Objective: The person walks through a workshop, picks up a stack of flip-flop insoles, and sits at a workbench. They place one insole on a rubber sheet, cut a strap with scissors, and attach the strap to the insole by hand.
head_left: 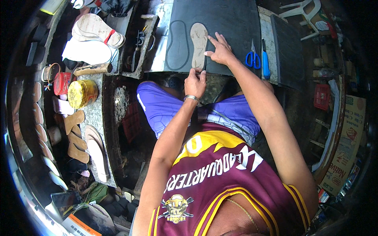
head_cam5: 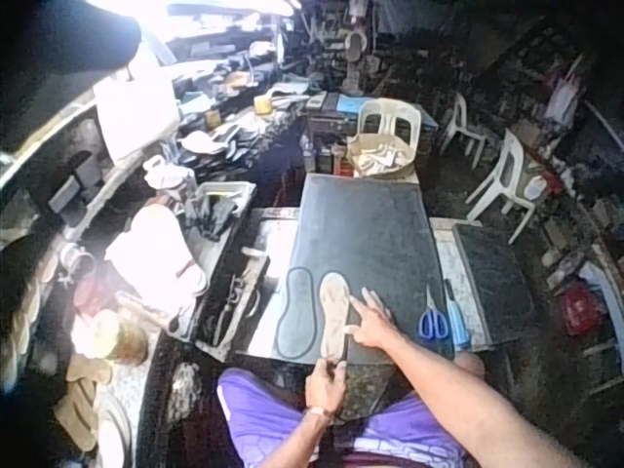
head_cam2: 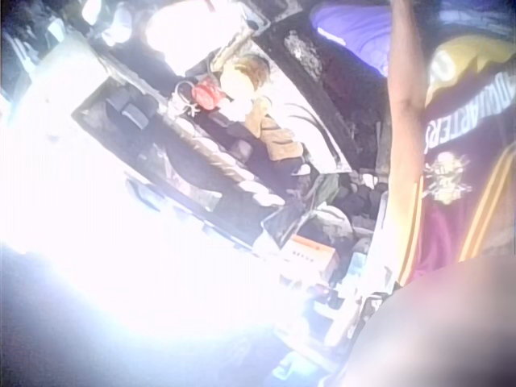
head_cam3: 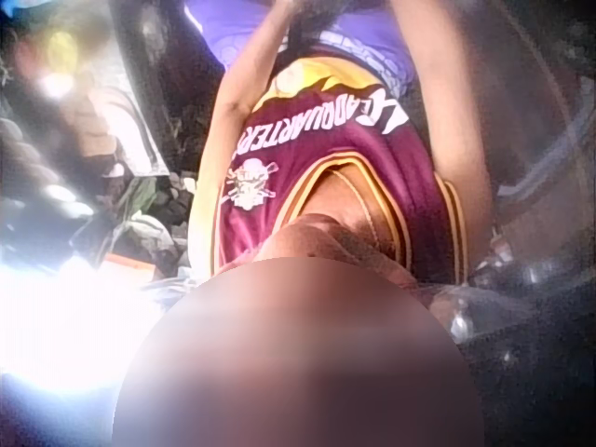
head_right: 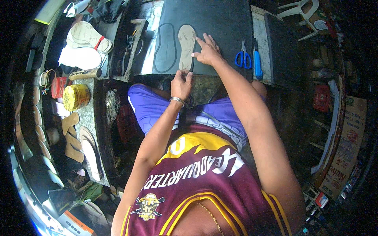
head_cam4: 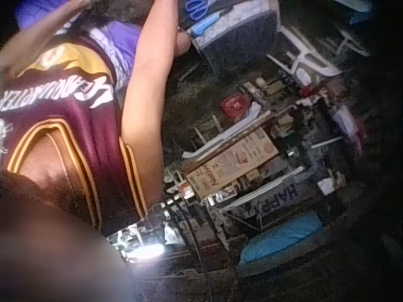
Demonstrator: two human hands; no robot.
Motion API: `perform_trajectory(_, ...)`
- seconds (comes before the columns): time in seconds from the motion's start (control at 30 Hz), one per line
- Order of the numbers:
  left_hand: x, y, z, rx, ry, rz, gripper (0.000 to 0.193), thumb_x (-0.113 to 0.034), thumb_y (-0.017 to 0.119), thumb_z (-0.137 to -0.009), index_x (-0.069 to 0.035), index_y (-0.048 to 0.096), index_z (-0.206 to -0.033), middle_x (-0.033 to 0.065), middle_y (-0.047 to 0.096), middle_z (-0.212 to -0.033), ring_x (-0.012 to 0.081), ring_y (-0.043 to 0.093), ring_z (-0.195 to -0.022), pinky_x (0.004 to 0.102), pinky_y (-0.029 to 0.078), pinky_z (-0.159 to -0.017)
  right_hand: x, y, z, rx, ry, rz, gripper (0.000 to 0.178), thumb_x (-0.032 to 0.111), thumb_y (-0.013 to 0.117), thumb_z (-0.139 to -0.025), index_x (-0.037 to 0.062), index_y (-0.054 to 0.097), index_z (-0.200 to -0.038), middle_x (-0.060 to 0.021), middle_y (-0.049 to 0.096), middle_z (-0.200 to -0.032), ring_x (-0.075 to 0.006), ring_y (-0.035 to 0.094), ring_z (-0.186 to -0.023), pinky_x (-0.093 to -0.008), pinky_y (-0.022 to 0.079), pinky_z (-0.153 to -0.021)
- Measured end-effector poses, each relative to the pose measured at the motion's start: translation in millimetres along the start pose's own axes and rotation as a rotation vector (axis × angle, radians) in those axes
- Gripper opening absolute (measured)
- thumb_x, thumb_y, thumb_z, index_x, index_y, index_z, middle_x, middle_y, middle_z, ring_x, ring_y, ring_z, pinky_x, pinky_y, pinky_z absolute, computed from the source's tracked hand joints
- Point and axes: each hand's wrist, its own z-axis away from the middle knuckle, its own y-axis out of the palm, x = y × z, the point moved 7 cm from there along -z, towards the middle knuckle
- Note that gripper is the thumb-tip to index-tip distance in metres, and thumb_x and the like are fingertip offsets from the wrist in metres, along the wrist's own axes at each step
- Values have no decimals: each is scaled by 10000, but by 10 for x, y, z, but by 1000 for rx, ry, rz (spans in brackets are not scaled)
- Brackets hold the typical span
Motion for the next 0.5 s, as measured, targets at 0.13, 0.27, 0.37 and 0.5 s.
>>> perform_trajectory(0.13, -45, -41, 13, -60, 66, -27, 374, -289, 704, -976, -92, 666, -1292, 200, 770, -926, 369, 761, -877, 438, 578, -814, -16, 8, -11, 27, 18, 21, 918, 443, 806, -866, 205, 383, -1646, -152, 164, -1761, -340, 139, -1628, -504, 222, -1293)
perform_trajectory(0.27, -85, -22, -5, -48, 126, -27, 433, -270, 700, -970, -120, 648, -1373, 200, 771, -944, 365, 762, -901, 438, 578, -829, -2, -5, -18, 20, -1, 2, 936, 440, 813, -858, 202, 374, -1649, -157, 153, -1763, -339, 132, -1630, -508, 217, -1295)
perform_trajectory(0.37, -51, 6, -29, -31, 121, -19, 455, -257, 701, -969, -119, 639, -1398, 193, 774, -945, 338, 766, -883, 427, 583, -821, 4, -1, -22, 27, -1, -1, 949, 437, 819, -852, 199, 367, -1652, -160, 148, -1763, -341, 127, -1630, -508, 214, -1296)
perform_trajectory(0.5, 85, 72, -67, 22, 34, 46, 456, -231, 701, -972, -100, 636, -1403, 178, 776, -928, 269, 764, -792, 396, 593, -757, 13, 9, -31, 51, 8, -5, 971, 440, 825, -852, 202, 343, -1661, -152, 123, -1768, -340, 98, -1634, -510, 188, -1304)
